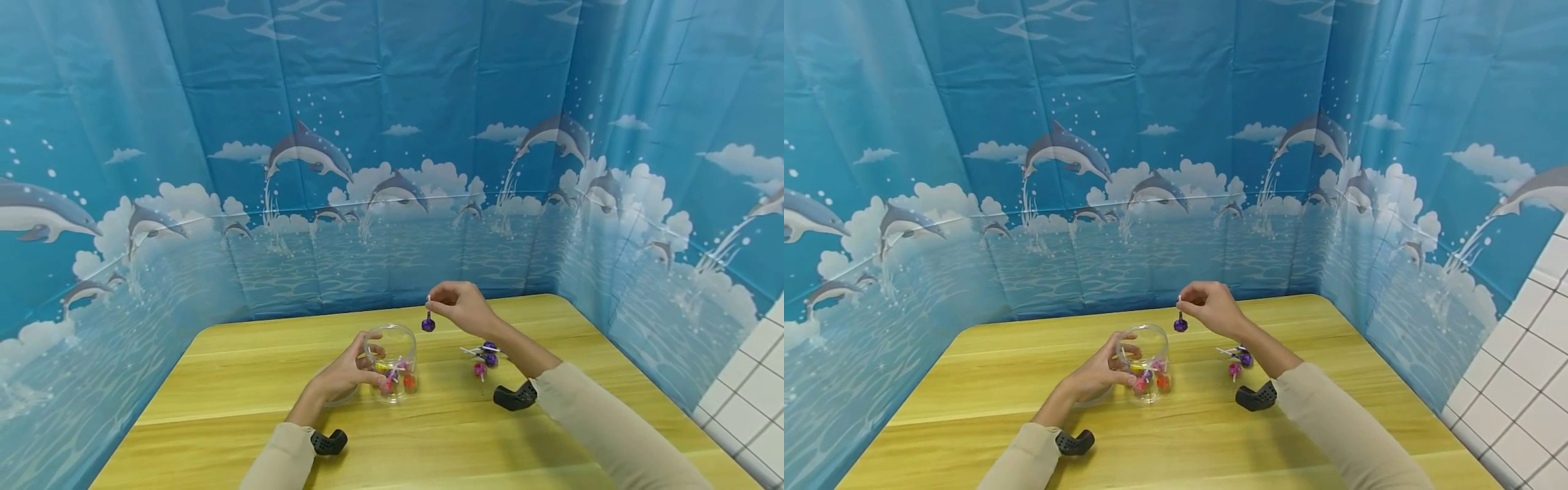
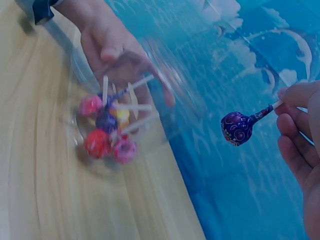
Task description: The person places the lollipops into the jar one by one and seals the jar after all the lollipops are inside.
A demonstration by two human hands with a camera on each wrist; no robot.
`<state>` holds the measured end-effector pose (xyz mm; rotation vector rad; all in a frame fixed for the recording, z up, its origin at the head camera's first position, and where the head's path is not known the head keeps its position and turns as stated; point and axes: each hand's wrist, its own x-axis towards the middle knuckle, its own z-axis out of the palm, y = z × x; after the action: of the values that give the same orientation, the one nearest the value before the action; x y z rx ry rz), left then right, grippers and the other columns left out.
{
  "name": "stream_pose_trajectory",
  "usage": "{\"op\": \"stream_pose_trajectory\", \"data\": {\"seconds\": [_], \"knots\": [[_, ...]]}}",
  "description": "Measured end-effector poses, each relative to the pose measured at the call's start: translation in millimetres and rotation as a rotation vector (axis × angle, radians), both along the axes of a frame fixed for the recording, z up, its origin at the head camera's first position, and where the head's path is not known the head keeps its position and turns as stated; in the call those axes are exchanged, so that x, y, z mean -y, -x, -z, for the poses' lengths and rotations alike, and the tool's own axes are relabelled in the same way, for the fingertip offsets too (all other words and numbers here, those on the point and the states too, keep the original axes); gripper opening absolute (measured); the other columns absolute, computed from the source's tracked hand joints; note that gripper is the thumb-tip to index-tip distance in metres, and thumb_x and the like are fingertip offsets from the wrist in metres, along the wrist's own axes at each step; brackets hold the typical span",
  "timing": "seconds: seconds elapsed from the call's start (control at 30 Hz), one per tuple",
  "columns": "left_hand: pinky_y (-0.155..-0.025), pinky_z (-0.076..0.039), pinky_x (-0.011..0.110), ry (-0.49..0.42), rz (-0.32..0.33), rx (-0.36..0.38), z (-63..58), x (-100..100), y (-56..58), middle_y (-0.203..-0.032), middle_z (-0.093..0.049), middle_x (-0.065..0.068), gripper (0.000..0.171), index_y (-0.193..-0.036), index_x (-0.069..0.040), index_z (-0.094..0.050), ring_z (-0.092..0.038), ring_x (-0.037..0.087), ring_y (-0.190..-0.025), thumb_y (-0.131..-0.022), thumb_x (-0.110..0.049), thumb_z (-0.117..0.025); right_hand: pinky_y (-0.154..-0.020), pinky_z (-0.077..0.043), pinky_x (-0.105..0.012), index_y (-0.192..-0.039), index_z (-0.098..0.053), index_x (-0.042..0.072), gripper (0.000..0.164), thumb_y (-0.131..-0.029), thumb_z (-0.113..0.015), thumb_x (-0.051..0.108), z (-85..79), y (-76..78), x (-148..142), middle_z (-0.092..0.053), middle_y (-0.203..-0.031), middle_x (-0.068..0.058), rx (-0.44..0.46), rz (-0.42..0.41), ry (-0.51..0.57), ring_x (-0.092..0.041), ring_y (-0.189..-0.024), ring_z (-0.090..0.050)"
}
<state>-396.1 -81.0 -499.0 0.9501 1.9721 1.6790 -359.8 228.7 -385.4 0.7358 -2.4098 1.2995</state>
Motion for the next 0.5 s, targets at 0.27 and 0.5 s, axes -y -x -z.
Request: {"op": "stream_pose_trajectory", "data": {"seconds": [0.27, 0.5], "knots": [[-0.103, -0.044, 0.049, 0.007, -0.003, -0.002, 2.4, 0.2, 3.2, -0.148, -0.035, 0.030, 0.083, -0.157, -0.028, -0.029, -0.056, 0.032, -0.123, -0.093, -0.013, -0.079, -0.073, -0.056, -0.037, -0.103, -0.074, 0.007, 0.008, -0.099, -0.073, 0.013, -6.0, -1.2, 27.0, -0.073, -0.093, -0.001, -0.044, -0.069, -0.004, -0.018, -0.081, -0.069], [-0.102, -0.044, 0.048, 0.002, 0.000, -0.003, 2.8, 0.2, 3.3, -0.146, -0.039, 0.024, 0.084, -0.158, -0.028, -0.029, -0.055, 0.032, -0.123, -0.093, -0.011, -0.079, -0.074, -0.057, -0.035, -0.102, -0.074, 0.005, 0.008, -0.099, -0.072, 0.012, -2.9, 0.4, 45.9, -0.073, -0.093, 0.000, -0.056, -0.151, -0.026, -0.016, -0.082, -0.070]]}}
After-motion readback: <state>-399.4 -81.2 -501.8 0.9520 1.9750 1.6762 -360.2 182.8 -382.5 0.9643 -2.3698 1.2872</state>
